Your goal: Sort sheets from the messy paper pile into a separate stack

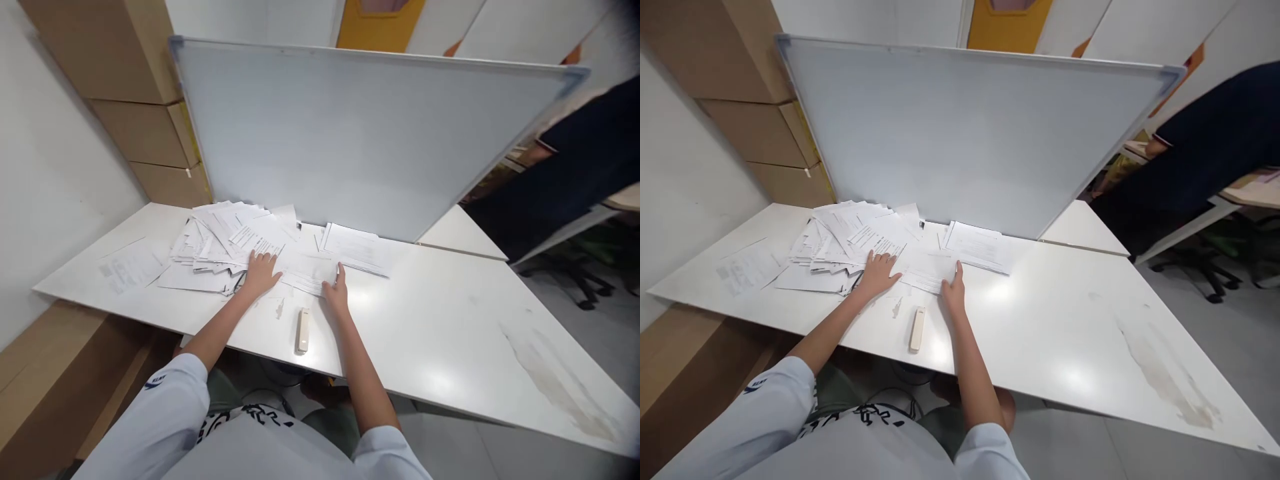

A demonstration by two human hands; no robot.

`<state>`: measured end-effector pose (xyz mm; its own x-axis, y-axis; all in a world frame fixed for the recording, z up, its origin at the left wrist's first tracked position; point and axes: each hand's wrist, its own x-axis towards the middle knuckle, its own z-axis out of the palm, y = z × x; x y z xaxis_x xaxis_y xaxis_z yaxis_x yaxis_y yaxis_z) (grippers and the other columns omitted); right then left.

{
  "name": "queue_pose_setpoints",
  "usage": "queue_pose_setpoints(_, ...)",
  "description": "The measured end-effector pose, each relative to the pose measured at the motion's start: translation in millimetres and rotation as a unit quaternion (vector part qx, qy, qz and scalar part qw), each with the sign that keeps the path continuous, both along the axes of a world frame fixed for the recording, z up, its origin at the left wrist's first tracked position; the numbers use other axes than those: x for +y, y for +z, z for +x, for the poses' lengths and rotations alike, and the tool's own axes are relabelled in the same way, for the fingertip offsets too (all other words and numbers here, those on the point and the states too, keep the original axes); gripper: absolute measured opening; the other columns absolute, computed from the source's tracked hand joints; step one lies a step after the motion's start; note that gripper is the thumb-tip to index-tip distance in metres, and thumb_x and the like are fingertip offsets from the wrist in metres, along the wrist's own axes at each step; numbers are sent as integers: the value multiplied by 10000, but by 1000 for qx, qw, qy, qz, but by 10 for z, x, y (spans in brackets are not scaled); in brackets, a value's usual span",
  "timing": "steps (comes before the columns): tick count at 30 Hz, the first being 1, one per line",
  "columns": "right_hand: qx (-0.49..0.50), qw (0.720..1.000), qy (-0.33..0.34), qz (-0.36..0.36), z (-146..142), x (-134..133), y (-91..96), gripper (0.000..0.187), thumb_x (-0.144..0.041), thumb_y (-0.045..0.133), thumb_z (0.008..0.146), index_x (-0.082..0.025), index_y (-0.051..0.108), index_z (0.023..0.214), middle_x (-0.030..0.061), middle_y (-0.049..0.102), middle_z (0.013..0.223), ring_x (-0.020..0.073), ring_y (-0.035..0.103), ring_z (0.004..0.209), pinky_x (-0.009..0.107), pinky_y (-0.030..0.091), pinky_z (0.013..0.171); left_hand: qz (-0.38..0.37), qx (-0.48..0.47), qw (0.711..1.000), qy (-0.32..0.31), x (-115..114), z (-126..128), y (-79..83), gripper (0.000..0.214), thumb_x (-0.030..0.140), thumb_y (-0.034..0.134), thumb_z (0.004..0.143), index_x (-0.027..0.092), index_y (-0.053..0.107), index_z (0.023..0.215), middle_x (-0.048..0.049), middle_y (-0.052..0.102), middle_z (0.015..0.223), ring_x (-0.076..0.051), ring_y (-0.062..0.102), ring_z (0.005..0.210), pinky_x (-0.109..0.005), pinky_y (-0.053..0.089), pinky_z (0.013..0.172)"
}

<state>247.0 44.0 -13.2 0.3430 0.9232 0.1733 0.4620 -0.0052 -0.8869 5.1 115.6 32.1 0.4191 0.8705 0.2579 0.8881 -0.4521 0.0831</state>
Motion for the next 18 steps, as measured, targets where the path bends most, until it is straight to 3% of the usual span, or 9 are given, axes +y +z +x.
queue_pose_setpoints(5, 73, 995, -56, -25, 74, -37, 117, 864, -256, 482, 709, -189, 231, 1533, 123, 603, 1296, 266, 607, 1094, 390, 461, 954, 4, 23, 1000, 1, -119, -61, -6, 650, 556, 609, 828, 162, 526, 1338, -171, 553, 1321, -370, 455, 1247, -547, 62, 1188)
queue_pose_setpoints(10, 81, 991, -109, 1, 221, -72, 106, 851, -241, 478, 683, -176, 290, 1511, 130, 577, 1317, 251, 578, 1132, 406, 427, 997, -8, 30, 999, 8, -210, -38, 76, 664, 573, 650, 798, 137, 557, 1290, -183, 575, 1265, -380, 467, 1216, -532, 96, 1177)
queue_pose_setpoints(14, 76, 987, -143, 2, 322, -86, 76, 843, -242, 485, 674, -174, 322, 1498, 141, 578, 1291, 257, 570, 1121, 464, 426, 999, -10, 20, 1000, 14, -317, -13, 119, 386, 450, 631, 847, 149, 649, 1088, -161, 634, 1074, -357, 516, 1111, -516, 194, 1130)
queue_pose_setpoints(18, 83, 985, -149, -1, 340, -97, 66, 828, -244, 491, 678, -210, 335, 1491, 121, 563, 1320, 255, 551, 1156, 476, 414, 1019, 36, 18, 999, -12, -356, 3, 113, 153, 230, 524, 899, 165, 663, 899, -143, 646, 945, -306, 560, 989, -489, 314, 1032)
